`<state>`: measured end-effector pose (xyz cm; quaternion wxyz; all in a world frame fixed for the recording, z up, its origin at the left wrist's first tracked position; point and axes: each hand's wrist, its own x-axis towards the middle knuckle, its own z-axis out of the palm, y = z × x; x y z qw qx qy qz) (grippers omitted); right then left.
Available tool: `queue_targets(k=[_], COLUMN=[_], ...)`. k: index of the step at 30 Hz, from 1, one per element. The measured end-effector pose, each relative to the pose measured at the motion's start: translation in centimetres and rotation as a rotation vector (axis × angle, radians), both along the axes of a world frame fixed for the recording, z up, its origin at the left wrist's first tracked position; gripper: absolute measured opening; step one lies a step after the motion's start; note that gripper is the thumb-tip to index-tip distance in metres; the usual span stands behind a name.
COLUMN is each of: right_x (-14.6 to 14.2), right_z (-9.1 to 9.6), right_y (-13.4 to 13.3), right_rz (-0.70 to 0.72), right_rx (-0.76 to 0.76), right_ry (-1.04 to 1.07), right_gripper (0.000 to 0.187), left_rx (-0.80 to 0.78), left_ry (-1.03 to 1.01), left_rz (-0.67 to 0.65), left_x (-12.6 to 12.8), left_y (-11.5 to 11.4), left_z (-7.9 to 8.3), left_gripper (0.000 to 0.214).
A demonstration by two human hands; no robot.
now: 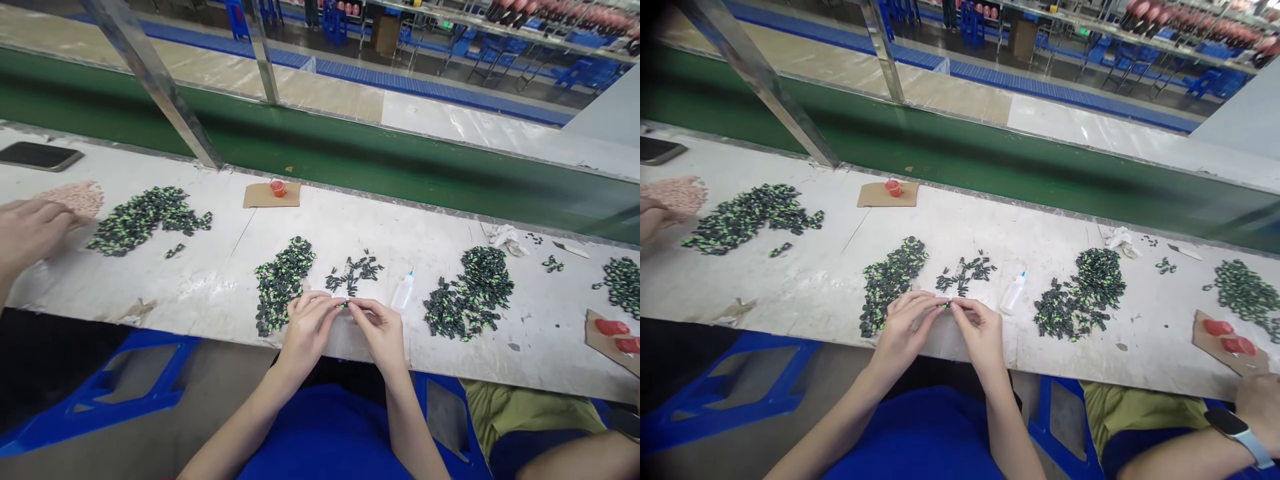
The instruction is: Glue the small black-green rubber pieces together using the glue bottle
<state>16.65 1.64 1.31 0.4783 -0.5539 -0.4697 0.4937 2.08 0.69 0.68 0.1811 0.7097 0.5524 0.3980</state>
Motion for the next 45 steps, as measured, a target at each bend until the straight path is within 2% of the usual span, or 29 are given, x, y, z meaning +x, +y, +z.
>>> queue_targets(k=[5, 10, 14, 17, 20, 24, 28, 32, 39, 42, 45], right_x=[0.3, 0.7, 0.8, 0.9, 1.3, 1.9, 1.7, 1.2, 1.3, 1.8, 3.2], right_z=[0.1, 0.4, 0.7, 0.7, 0.6, 0.6, 0.6, 0.3, -0.2, -0.2, 0.1], right_y=[-0.2, -0.4, -0.6, -0.7, -0.7, -0.6, -0.5, -0.4, -0.5, -0.8, -1.0], right_rz=[0.023, 0.05, 0.038, 0.042, 0.057, 0.087, 0.085, 0.046, 0.067, 0.077, 0.093], right_rx=[0.121, 0.377, 0.593, 0.674, 0.611, 0.382, 0.254, 0.217, 0.21, 0.225, 0.261], right_ry=[-0.005, -0.138, -0.271, -0.317, -0.315, -0.181, -0.037, 0.043, 0.087, 0.016, -0.156], right_gripper=[0.009, 0.009, 0.013, 0.015, 0.013, 0.023, 0.029, 0.028, 0.026, 0.023, 0.015], left_rx=[-0.12, -0.202, -0.228, -0.225, -0.199, -0.122, 0.015, 0.112, 0.113, 0.086, -0.012], left_ry=[-0.173, -0.362, -0.403, -0.38, -0.317, -0.157, 0.039, 0.108, 0.1, 0.076, 0.072], left_rz=[-0.036, -0.078, -0.087, -0.098, -0.152, -0.292, -0.308, -0.293, -0.302, -0.318, -0.38], left_x=[0.2, 0.3, 0.5, 0.5, 0.3, -0.2, -0.3, -0.1, -0.1, 0.4, 0.7], left_y=[0.1, 0.4, 0.5, 0.5, 0.5, 0.7, 0.9, 0.9, 0.7, 0.5, 0.4], left_z=[0.4, 1.0, 1.3, 1.5, 1.6, 1.7, 2.0, 2.1, 1.8, 1.4, 1.0], left_gripper=[0.015, 0.013, 0.011, 0.011, 0.012, 0.015, 0.02, 0.022, 0.022, 0.022, 0.025])
